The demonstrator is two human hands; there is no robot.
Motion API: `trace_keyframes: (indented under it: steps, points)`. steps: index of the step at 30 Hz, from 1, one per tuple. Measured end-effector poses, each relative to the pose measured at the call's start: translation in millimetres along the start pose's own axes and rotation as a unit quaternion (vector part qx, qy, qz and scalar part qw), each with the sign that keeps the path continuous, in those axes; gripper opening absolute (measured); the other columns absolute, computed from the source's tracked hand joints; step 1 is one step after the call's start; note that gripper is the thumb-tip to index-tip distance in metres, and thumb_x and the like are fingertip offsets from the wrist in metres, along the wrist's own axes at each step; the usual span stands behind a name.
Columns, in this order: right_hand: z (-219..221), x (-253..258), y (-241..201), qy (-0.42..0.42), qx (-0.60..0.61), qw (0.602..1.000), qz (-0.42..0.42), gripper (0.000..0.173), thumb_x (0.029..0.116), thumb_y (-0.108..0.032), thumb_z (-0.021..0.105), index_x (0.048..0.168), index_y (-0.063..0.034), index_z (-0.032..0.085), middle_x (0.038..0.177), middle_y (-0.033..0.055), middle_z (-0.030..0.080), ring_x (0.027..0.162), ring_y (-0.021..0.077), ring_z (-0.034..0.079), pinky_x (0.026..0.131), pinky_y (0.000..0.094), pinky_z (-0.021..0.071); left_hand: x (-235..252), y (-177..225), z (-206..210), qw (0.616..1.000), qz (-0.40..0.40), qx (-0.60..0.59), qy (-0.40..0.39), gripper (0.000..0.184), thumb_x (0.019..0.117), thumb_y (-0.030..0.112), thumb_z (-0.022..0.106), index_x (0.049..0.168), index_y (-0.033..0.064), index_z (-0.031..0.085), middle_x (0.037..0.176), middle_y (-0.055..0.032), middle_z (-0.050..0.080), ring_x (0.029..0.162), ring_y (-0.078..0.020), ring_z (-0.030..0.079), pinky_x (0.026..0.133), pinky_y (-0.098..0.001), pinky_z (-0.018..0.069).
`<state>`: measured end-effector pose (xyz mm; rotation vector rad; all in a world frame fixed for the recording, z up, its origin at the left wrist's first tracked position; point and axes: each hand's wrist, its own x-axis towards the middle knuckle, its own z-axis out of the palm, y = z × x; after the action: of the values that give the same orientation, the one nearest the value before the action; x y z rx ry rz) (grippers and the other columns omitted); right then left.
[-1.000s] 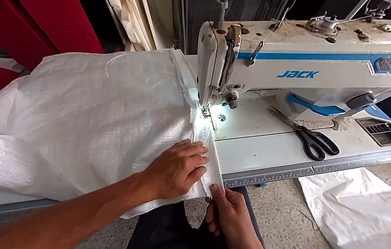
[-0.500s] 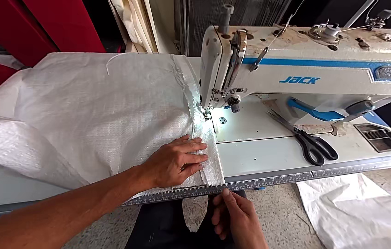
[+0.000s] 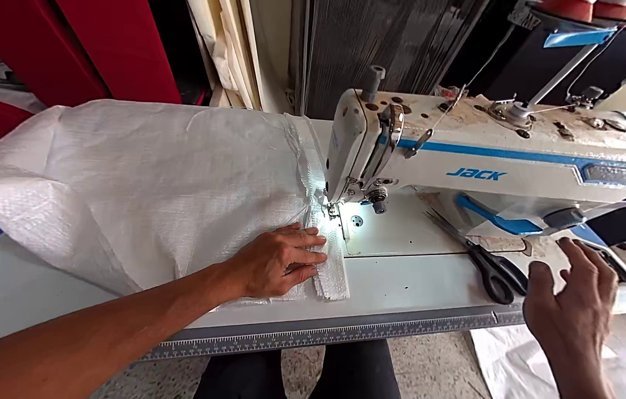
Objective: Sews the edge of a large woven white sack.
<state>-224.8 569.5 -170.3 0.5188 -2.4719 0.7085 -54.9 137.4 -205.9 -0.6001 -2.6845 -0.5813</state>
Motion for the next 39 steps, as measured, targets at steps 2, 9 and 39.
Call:
trace_keyframes:
  steps: [2, 9, 39]
  points:
    - [14.3, 10.9, 8.8, -0.008, -0.018, 0.999, -0.044, 0.062, 0.1015, -0.038, 0.043, 0.146, 0.0045, 0.050, 0.152, 0.0330, 0.043, 0.141, 0.0518, 0.040, 0.111, 0.0668, 0.0350, 3.2, -4.9, -0.2, 1.000, 0.005, 0.000, 0.001, 0.034, 0.1035, 0.039, 0.053, 0.116, 0.0220, 0.079, 0.137, 0.0005, 0.068, 0.140, -0.0160, 0.053, 0.120, -0.0405, 0.0390]
    - [20.5, 12.3, 13.8, -0.011, -0.035, 0.995, -0.093, 0.060, 0.1020, -0.036, 0.042, 0.144, 0.0045, 0.054, 0.152, 0.0333, 0.044, 0.141, 0.0534, 0.041, 0.113, 0.0655, 0.0325, 11.8, -16.7, -5.8, 1.000, 0.002, -0.010, -0.001, 0.034, 0.1031, 0.035, 0.052, 0.118, 0.0202, 0.079, 0.137, -0.0017, 0.068, 0.137, -0.0199, 0.056, 0.119, -0.0417, 0.0399]
    - [21.7, 12.3, 16.8, -0.034, -0.001, 0.996, -0.079, 0.063, 0.1032, -0.041, 0.040, 0.148, 0.0034, 0.049, 0.157, 0.0278, 0.041, 0.141, 0.0415, 0.047, 0.108, 0.0573, 0.0447, 49.2, -70.9, -17.5, 1.000, -0.013, -0.009, 0.009, 0.035, 0.1028, 0.032, 0.053, 0.118, 0.0133, 0.079, 0.134, -0.0057, 0.069, 0.133, -0.0261, 0.060, 0.115, -0.0470, 0.0436]
